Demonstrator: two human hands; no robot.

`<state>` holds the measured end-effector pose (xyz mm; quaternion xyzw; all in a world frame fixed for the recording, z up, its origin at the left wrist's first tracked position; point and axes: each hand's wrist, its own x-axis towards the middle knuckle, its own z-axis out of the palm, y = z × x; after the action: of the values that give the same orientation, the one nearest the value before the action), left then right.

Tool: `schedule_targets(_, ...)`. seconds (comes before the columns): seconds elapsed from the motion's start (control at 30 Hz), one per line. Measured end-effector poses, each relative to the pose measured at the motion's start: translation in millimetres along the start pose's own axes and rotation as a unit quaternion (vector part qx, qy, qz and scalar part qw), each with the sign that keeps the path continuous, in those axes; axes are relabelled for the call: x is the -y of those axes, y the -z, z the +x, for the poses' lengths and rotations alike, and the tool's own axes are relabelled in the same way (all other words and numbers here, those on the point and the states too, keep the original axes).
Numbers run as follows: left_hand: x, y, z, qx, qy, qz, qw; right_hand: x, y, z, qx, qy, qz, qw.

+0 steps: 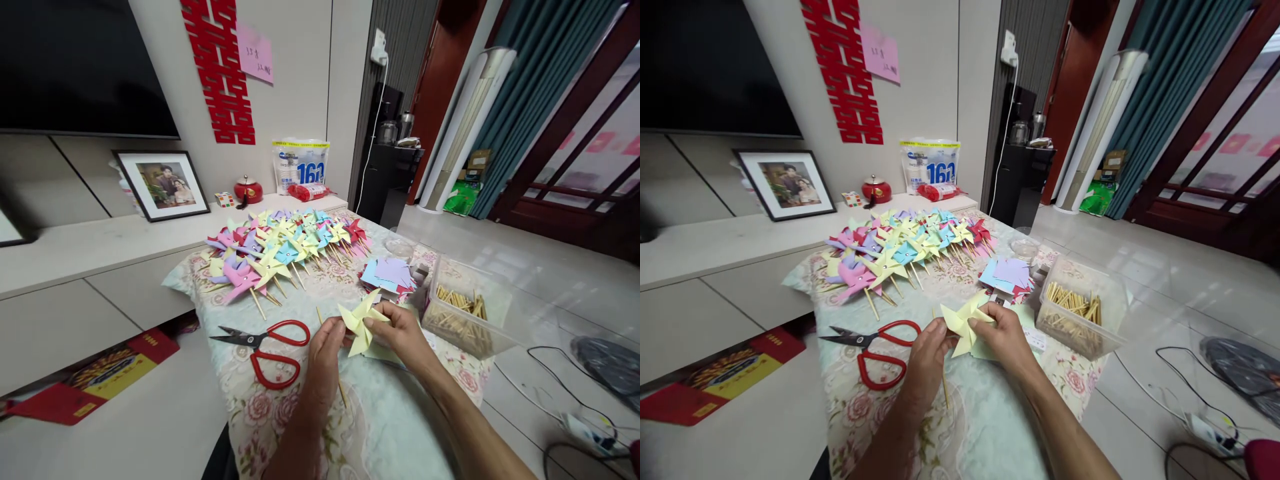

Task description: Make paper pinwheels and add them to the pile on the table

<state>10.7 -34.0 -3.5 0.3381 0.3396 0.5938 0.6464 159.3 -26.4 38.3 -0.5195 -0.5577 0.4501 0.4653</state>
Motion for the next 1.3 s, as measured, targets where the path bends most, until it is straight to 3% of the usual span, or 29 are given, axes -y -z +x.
schedule_targets(0.13,-3.2,-5.5,-1.8,0.019,0.016,-0.061,0.998,-1.1,-9.0,2.3,-0.009,0.002,-0.043,0.999)
schedule_targets(0.37,3.4,1.7,6.9,-0.017,0.047,-0.023,0.999,-2.1,-12.3,2.8,0.005,0.015,-0.054,0.998)
schedule_targets(0.53,4.8,5.5,6.9,0.003,0.045,-0.022,0.999,-2.1,-11.2,-0.7,0.054,-0.045,-0.020,0.997)
schedule_targets(0.63,1.7,3.1,4.1,0.013,0.038,-0.038,0.998,9.5,-3.8,-6.1,0.102,-0.032,-0.043,0.993)
schedule_targets(0.7,-1.0,1.4,2.2,0.014,0.045,-0.048,0.998,24.7,9.2,-9.1,0.120,0.015,-0.102,0.987)
schedule_targets(0.77,-3.1,0.7,0.6,0.021,0.056,-0.059,0.996,42.7,32.3,-8.2,0.080,0.060,-0.172,0.980)
schedule_targets(0.9,-3.3,3.0,0.3,0.012,0.072,-0.082,0.994,67.1,111.1,14.3,-0.012,0.060,-0.328,0.943)
schedule_targets(0.97,-1.5,5.0,1.2,0.004,0.075,-0.086,0.993,67.2,156.4,32.8,-0.075,0.022,-0.461,0.884)
schedule_targets(1.03,0.3,6.0,2.1,0.001,0.079,-0.089,0.993,60.0,192.6,49.5,-0.036,-0.076,-0.598,0.797)
schedule_targets(1.07,0.8,5.8,2.4,0.002,0.081,-0.091,0.993,54.6,204.6,55.7,-0.015,-0.093,-0.612,0.785)
schedule_targets(1.17,0.2,3.6,2.3,0.013,0.086,-0.101,0.991,36.3,214.6,63.4,0.038,-0.093,-0.612,0.784)
schedule_targets(1.3,-0.7,2.4,1.7,0.015,0.094,-0.098,0.991,21.0,195.7,59.3,0.103,-0.087,-0.552,0.823)
